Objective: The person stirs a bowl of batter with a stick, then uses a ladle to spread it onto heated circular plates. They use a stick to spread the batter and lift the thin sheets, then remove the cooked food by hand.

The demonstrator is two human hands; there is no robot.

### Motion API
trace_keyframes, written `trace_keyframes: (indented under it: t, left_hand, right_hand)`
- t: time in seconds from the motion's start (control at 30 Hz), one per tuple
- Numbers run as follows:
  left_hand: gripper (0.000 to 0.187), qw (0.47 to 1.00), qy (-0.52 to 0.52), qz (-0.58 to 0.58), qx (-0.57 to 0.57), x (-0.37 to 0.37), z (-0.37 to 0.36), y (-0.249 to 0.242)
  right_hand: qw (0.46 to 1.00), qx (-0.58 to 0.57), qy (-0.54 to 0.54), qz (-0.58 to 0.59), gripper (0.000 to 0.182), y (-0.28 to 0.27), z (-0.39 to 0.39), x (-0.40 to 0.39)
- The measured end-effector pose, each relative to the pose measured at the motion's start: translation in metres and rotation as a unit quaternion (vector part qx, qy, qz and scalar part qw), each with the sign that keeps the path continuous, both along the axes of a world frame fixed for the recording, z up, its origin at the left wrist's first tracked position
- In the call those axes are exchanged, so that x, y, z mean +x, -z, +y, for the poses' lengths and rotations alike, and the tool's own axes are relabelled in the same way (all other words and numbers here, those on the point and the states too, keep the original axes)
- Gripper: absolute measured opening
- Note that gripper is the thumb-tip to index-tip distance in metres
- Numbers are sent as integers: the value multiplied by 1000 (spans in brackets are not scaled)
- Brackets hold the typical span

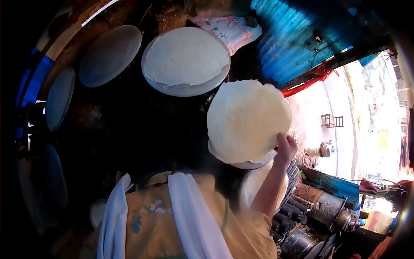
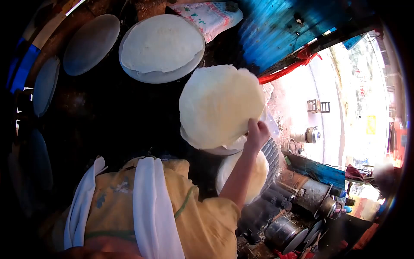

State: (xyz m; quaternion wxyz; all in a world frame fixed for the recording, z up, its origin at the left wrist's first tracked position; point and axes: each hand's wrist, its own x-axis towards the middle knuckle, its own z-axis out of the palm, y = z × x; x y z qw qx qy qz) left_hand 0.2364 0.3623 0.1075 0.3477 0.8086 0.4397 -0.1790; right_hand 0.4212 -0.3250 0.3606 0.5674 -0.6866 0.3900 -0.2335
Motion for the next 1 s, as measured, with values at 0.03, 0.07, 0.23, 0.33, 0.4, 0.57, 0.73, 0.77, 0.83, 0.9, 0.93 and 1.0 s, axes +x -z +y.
trace_keyframes:
  t: [0.03, 0.07, 0.23, 0.33, 0.4, 0.57, 0.73, 0.77, 0.83, 0.9, 0.93, 1.0]
  left_hand:
    - [19, 1000, -3, 1, 3, -5, -2, -2]
    - [19, 1000, -7, 1, 4, -11, -4, -4]
    - [19, 1000, -21, 1, 10, -33, -5, -11]
    - [19, 999, -32, 7, 12, -48, -5, -11]
    - [20, 999, -44, 15, 13, -62, -5, -12]
    - [20, 998, -61, 24, 20, -92, -7, -20]
    - [20, 996, -83, 16, 20, -115, -7, -27]
    - [20, 996, -86, 16, 21, -124, -6, -24]
    - [20, 996, -86, 13, 20, -128, -4, -24]
    - [20, 996, -86, 10, 18, -135, 4, -18]
    - [20, 996, -84, 11, 18, -137, 8, -16]
    - [20, 997, -74, 9, 14, -139, 17, -11]
  right_hand:
    - [1000, -6, -9, -18, 15, -14, 1, 10]
    - [997, 38, -17, -60, 14, -25, -5, 15]
    - [979, 182, 4, -93, 9, -7, -91, -4]
    - [985, 159, 22, 59, 18, 74, -138, -34]
    - [989, 37, 27, 140, 28, 133, -154, -44]
    - [974, 159, 124, 108, 27, 119, -123, -40]
    - [981, 130, 146, -10, 31, 138, -102, -70]
    - [979, 90, 180, -20, 36, 134, -88, -75]
    - [958, 177, 226, -1, 40, 122, -60, -79]
    - [924, 261, 277, 21, 44, 123, -50, -80]
    - [914, 336, 225, -12, 45, 131, -52, -80]
    - [899, 390, 194, -34, 46, 130, -48, -79]
